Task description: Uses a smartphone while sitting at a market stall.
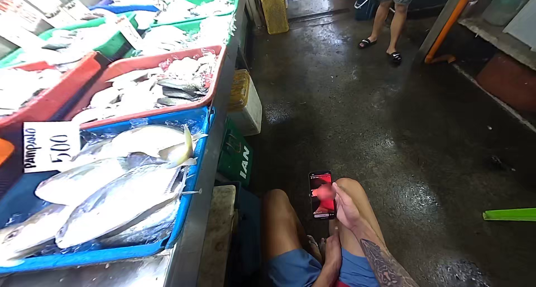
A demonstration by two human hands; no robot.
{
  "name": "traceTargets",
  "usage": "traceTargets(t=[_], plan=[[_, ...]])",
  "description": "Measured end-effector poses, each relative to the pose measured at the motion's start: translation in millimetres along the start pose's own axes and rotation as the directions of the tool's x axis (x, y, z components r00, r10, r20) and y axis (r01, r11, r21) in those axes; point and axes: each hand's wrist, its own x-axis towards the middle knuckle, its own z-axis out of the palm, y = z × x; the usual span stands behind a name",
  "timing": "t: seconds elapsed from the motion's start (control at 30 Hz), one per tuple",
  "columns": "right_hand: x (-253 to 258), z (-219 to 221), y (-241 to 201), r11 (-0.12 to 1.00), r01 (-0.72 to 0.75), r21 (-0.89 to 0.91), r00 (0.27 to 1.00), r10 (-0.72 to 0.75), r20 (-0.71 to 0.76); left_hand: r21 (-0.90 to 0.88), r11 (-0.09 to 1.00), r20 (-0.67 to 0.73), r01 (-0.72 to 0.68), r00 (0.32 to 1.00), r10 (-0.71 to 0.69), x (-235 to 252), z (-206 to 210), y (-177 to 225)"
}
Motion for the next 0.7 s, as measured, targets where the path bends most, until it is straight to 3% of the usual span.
traceTargets(t=[0.03,0.07,0.13,0.23,0.37,0.47,0.57,0.7], plan=[[-8,-28,32,0.997,-0.08,-0.021,0.974,0.074,-0.215,-0.001,1.0,-0.001,-0.002,1.0,0.002,0,0,0],[-8,-35,45,0.979,-0.205,-0.023,0.88,0.174,-0.442,-0.002,1.0,0.0,-0.003,1.0,0.003,0,-1,0],[-3,-32,47,0.935,-0.355,-0.027,0.755,0.269,-0.598,0.004,1.0,-0.002,-0.001,1.0,0.001,0,-1,1],[4,-25,32,0.853,-0.518,-0.07,0.733,0.4,-0.55,0.029,1.0,0.0,0.011,1.0,-0.011,-5,-1,9],[22,-26,16,0.528,-0.822,-0.212,0.554,0.659,-0.508,0.039,0.999,-0.039,0.018,0.999,-0.016,-10,-2,9],[29,-34,19,0.351,-0.862,-0.365,0.494,0.743,-0.452,0.034,0.999,-0.061,-0.03,0.998,0.032,-18,-1,15],[26,-38,28,0.318,-0.835,-0.448,0.512,0.745,-0.426,-0.035,0.998,-0.1,0.049,0.994,-0.052,-49,-1,68],[20,-48,42,0.313,-0.812,-0.492,0.534,0.738,-0.413,-0.033,0.999,-0.086,-0.036,0.996,0.033,-21,0,22]])
